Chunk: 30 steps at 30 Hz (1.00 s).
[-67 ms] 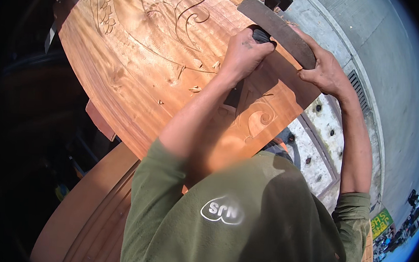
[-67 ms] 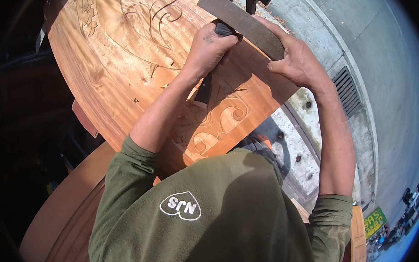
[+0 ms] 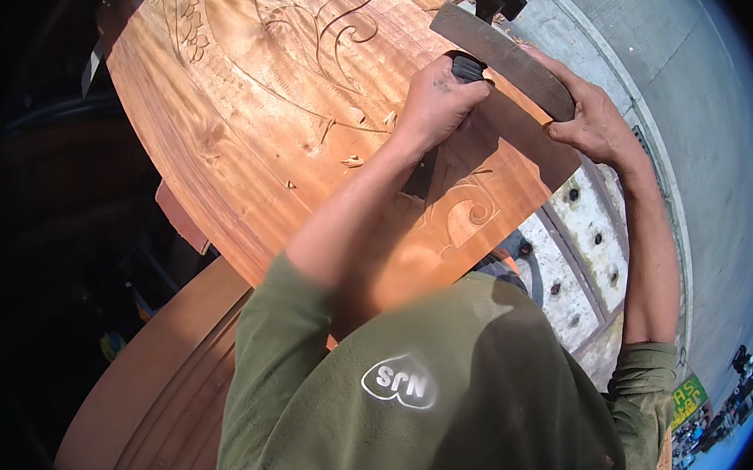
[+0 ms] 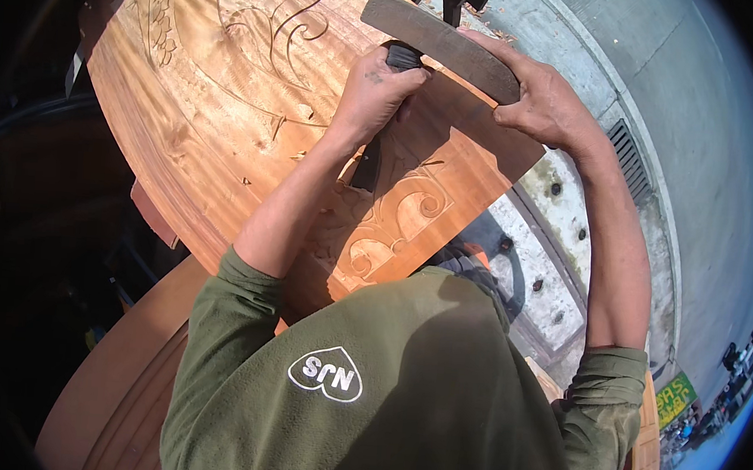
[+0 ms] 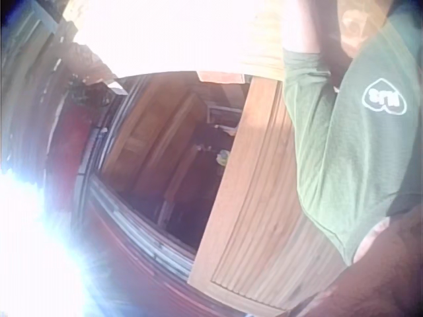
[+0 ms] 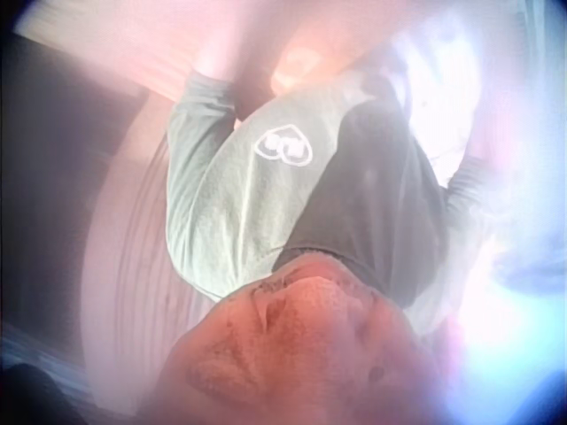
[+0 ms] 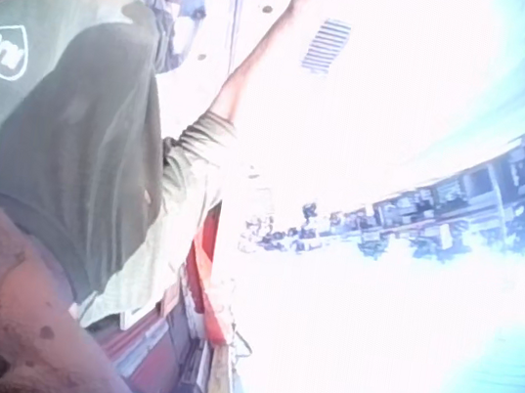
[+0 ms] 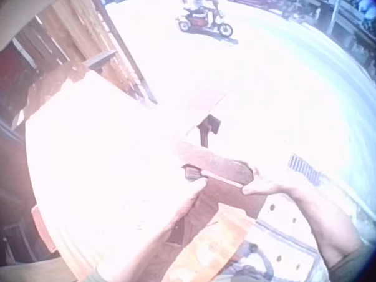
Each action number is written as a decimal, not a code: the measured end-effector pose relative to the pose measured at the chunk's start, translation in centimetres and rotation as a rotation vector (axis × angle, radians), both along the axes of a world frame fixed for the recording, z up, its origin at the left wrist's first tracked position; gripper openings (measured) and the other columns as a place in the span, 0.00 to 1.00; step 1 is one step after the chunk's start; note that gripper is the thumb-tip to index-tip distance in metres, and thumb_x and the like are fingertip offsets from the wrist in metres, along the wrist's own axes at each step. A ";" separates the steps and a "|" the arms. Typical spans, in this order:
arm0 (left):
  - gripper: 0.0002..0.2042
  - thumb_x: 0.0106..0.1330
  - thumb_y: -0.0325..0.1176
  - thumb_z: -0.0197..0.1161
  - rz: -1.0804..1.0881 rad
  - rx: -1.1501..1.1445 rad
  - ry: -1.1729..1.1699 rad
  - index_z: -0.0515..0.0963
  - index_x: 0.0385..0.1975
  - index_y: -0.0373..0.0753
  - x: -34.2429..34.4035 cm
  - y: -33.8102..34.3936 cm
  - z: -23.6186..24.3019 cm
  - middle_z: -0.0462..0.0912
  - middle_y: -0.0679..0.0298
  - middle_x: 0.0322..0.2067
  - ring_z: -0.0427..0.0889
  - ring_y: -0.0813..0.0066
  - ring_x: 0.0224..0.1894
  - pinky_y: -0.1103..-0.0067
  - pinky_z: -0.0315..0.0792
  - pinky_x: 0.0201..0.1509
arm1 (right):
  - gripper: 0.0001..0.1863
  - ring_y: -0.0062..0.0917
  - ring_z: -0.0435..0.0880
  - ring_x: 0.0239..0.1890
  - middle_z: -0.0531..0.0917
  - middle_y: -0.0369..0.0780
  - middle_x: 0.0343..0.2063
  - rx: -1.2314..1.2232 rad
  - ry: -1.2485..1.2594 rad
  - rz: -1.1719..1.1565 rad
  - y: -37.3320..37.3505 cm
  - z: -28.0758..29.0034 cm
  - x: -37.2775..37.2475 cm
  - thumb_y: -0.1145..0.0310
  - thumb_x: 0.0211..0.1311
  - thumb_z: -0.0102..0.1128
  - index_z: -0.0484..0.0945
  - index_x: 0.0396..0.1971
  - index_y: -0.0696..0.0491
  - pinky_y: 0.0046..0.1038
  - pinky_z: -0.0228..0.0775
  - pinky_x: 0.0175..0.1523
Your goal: The person carves decorative floral patterns into a wooden board using a chisel and a wooden mallet. They tap the chisel with the mallet to remove small shavings of wood along the pre-drawn lines.
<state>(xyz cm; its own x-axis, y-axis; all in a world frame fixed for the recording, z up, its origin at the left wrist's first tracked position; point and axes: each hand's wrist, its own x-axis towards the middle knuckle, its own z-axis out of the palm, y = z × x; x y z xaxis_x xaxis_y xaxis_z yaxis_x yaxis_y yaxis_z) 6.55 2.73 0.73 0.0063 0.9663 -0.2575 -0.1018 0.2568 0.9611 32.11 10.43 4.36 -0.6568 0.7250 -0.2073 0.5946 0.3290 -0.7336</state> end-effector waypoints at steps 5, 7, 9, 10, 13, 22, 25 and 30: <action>0.12 0.69 0.36 0.74 -0.023 -0.009 -0.045 0.78 0.36 0.37 0.9 -0.3 -0.3 0.77 0.71 0.20 0.73 0.84 0.16 0.83 0.65 0.19 | 0.49 0.25 0.89 0.46 0.89 0.42 0.47 -0.025 0.231 -0.502 0.9 -0.8 -0.2 0.62 0.52 0.81 0.68 0.76 0.42 0.31 0.82 0.54; 0.12 0.69 0.37 0.74 -0.042 0.038 -0.016 0.78 0.36 0.37 0.7 -0.2 -0.5 0.77 0.71 0.20 0.74 0.84 0.17 0.83 0.66 0.19 | 0.46 0.18 0.88 0.38 0.88 0.36 0.42 -0.092 0.401 -0.629 0.9 -0.6 -0.6 0.60 0.55 0.82 0.69 0.74 0.50 0.25 0.83 0.45; 0.12 0.69 0.36 0.74 0.015 0.079 0.106 0.78 0.37 0.36 0.5 -0.1 -0.3 0.78 0.71 0.20 0.75 0.84 0.17 0.83 0.66 0.19 | 0.41 0.20 0.88 0.39 0.88 0.37 0.41 0.050 0.340 -0.716 0.7 0.9 -0.7 0.62 0.56 0.82 0.72 0.70 0.50 0.27 0.84 0.47; 0.12 0.69 0.36 0.74 0.013 0.077 0.104 0.78 0.37 0.36 0.5 0.0 0.0 0.78 0.71 0.20 0.75 0.84 0.17 0.83 0.66 0.19 | 0.39 0.20 0.89 0.39 0.88 0.37 0.41 0.034 0.419 -0.713 1.0 1.2 0.1 0.62 0.57 0.82 0.73 0.67 0.49 0.27 0.84 0.47; 0.12 0.69 0.36 0.73 0.051 0.032 0.082 0.78 0.37 0.36 0.5 -0.1 0.3 0.78 0.71 0.21 0.74 0.85 0.17 0.82 0.66 0.18 | 0.38 0.20 0.89 0.39 0.88 0.37 0.41 0.051 0.483 -0.752 1.2 1.7 1.0 0.61 0.56 0.82 0.73 0.66 0.49 0.27 0.85 0.47; 0.11 0.68 0.35 0.74 -0.051 0.107 0.048 0.80 0.39 0.36 1.3 -0.8 -1.1 0.78 0.72 0.21 0.74 0.85 0.18 0.83 0.66 0.20 | 0.54 0.35 0.84 0.64 0.85 0.44 0.62 0.169 -0.044 -0.072 -2.8 0.7 1.0 0.70 0.48 0.77 0.65 0.80 0.36 0.38 0.73 0.73; 0.12 0.67 0.35 0.75 -0.089 0.072 0.003 0.80 0.39 0.36 1.4 -0.3 -1.2 0.78 0.72 0.21 0.75 0.85 0.18 0.83 0.67 0.20 | 0.53 0.39 0.88 0.57 0.88 0.46 0.57 -0.156 0.165 -0.618 -1.6 0.8 0.9 0.67 0.50 0.76 0.64 0.81 0.39 0.39 0.76 0.69; 0.11 0.67 0.35 0.74 -0.142 0.010 0.015 0.80 0.39 0.36 1.8 -0.2 -1.7 0.78 0.72 0.21 0.75 0.84 0.18 0.82 0.68 0.21 | 0.52 0.36 0.83 0.64 0.82 0.46 0.66 0.031 -0.019 -0.140 -3.8 -0.7 1.2 0.72 0.49 0.68 0.65 0.80 0.40 0.36 0.76 0.67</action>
